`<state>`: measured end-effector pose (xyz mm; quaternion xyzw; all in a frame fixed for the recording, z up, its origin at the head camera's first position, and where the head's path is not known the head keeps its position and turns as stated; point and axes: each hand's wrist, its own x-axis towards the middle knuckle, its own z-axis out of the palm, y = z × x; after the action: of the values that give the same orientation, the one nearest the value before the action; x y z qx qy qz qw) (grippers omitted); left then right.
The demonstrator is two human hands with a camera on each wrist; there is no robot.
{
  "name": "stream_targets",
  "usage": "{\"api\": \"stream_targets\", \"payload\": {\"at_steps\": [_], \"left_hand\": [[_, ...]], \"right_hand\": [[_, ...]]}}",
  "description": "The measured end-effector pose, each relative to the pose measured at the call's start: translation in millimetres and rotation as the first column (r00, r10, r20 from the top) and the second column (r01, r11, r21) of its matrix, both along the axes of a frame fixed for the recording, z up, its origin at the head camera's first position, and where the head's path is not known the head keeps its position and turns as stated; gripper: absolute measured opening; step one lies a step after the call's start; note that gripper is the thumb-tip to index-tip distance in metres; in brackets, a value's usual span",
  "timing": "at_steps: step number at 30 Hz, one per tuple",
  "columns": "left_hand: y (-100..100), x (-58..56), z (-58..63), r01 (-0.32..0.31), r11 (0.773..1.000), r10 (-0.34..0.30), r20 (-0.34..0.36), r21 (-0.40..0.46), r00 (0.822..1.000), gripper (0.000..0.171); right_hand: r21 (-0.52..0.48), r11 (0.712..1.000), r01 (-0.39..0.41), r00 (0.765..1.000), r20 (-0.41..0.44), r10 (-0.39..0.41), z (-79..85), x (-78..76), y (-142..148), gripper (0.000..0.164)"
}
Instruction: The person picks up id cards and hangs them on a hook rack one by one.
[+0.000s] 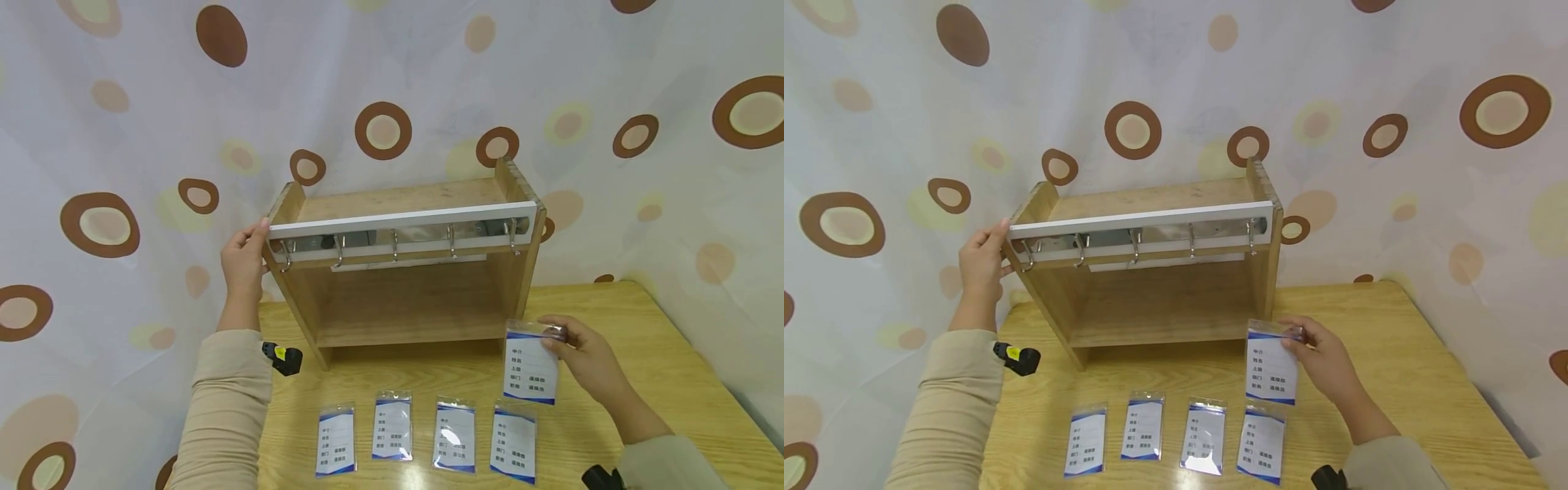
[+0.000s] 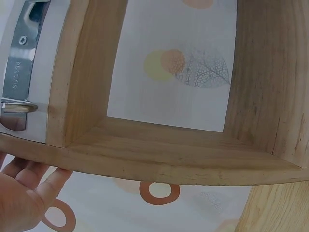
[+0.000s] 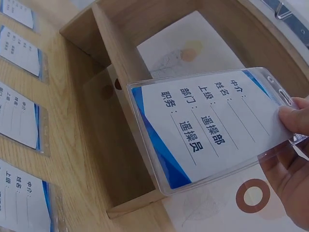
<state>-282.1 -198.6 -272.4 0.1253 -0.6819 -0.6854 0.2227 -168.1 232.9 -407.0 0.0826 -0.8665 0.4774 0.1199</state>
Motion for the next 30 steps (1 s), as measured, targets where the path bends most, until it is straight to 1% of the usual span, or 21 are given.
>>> {"api": "stream_targets", "payload": {"at_steps": [3,6,9,13,16,18,23,30], "left_hand": [[0,-0.6,-0.1,-0.007,1.000,0.007,-0.003,0.003,1.000,0.023],[-1,-0.7,0.3,-0.013,1.000,0.013,-0.005,-0.007,1.000,0.018],[-1,-0.5,1.2,-0.015,1.000,0.015,-0.009,0.013,1.000,0.015],[-1,0.7,3.3,0.013,0.998,-0.014,0.012,0.057,1.000,0.014],[-2,2.2,5.1,0.049,0.996,-0.052,0.036,0.068,0.998,0.017],[-2,2.6,5.2,0.061,0.996,-0.064,0.040,0.063,0.997,0.017],[-1,2.6,3.8,0.057,0.998,-0.058,0.032,0.034,0.998,0.016],[0,1.3,2.2,0.044,0.998,-0.045,0.018,0.037,0.999,0.014]], "right_hand": [[-0.004,1.000,0.004,1.000,0.007,-0.004,4.1,-2.4,-3,0.028],[-0.008,1.000,0.006,1.000,0.002,-0.006,8.3,-4.2,-7,0.028],[-0.010,1.000,0.011,1.000,-0.011,-0.011,12.7,-5.6,-10,0.027],[-0.013,1.000,0.015,0.999,-0.034,-0.015,17.8,-8.2,-12,0.027],[-0.018,1.000,0.007,0.998,-0.062,-0.008,21.0,-11.2,-13,0.027],[-0.014,1.000,0.006,0.997,-0.079,-0.008,23.6,-13.5,-14,0.026],[-0.028,1.000,0.006,0.993,-0.120,-0.009,32.2,-20.7,-18,0.025],[-0.085,0.996,-0.017,0.981,-0.192,0.000,46.3,-28.3,-19,0.023]]}}
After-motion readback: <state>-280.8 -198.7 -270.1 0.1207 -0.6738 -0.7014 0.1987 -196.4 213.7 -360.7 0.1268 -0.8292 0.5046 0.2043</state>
